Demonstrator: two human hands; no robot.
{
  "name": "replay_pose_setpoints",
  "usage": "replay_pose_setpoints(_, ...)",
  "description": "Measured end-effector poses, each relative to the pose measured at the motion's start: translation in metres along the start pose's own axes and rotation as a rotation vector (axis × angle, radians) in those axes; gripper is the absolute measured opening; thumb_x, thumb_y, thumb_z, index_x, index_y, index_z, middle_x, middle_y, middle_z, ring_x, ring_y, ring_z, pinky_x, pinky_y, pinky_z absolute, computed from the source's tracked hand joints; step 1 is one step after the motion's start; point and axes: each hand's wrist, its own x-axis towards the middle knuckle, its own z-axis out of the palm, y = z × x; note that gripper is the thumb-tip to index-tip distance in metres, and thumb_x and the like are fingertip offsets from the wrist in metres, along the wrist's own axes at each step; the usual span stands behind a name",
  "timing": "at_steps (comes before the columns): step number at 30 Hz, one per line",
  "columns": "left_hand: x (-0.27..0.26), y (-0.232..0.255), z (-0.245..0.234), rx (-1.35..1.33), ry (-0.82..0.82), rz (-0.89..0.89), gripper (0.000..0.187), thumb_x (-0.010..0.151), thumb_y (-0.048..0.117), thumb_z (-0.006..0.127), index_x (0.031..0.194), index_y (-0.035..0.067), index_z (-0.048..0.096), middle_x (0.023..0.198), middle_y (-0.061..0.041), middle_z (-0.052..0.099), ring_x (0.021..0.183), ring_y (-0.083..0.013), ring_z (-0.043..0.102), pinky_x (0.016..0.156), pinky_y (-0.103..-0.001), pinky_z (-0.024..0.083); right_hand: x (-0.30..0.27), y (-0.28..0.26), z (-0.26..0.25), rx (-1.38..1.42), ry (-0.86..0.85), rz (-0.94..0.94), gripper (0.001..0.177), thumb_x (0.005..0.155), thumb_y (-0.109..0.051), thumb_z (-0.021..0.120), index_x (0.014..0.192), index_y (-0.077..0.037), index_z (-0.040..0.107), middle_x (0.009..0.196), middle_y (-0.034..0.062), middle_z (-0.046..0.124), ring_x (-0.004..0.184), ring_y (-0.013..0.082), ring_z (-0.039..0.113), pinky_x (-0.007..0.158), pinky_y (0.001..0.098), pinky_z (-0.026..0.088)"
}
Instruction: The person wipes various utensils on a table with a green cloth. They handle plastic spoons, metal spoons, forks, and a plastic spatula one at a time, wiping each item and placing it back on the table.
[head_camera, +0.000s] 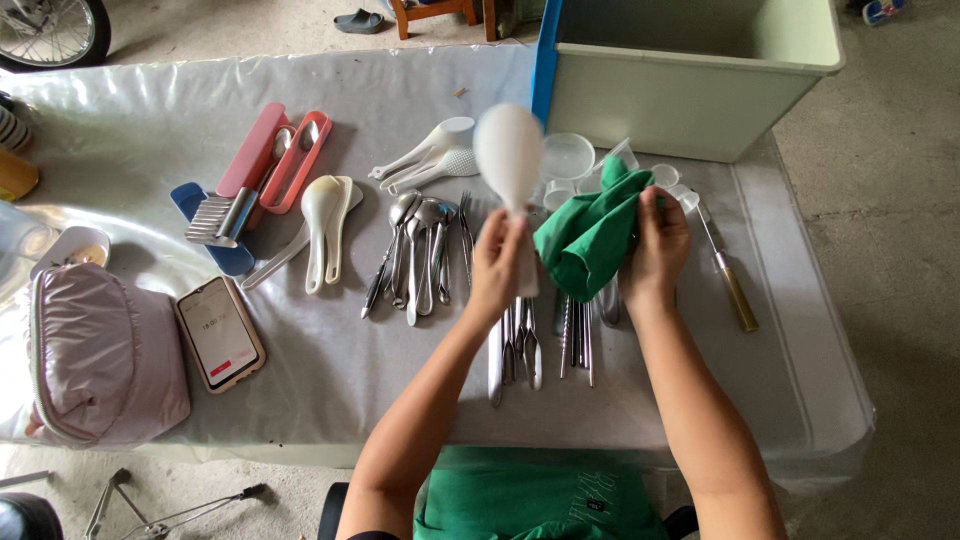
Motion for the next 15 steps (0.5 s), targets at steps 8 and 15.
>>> replay_pose_setpoints(8,-0.029,0.009,0.033,0.248,-0.223,-0.179,0.032,0.107,0.025,0.055,0.131,0.005,0.058,0.076,-0.002,0.063,0.061,-0.0072,0.054,0.052,-0.026,0.044,-0.005,0.0,-0.002,-0.434,0.031,-0.197,0.024,0.107,-0.019,0.074,0.125,-0.004,0.073,0.117,0.0123,0.072,0.106,0.0168,0.067,0.096,0.0315,0.055)
replay_pose_setpoints(15,-0.033,0.026,0.037,0.402,-0.292,-0.016,0.033,0.108,0.025,0.061,0.129,0.0,0.058,0.075,-0.01,0.066,0.064,-0.013,0.056,0.058,-0.033,0.048,-0.019,-0.011,0.014,-0.691,-0.305,-0.542,0.038,0.11,-0.026,0.059,0.141,-0.004,0.057,0.15,0.0168,0.051,0.137,0.0214,0.054,0.112,0.0349,0.046)
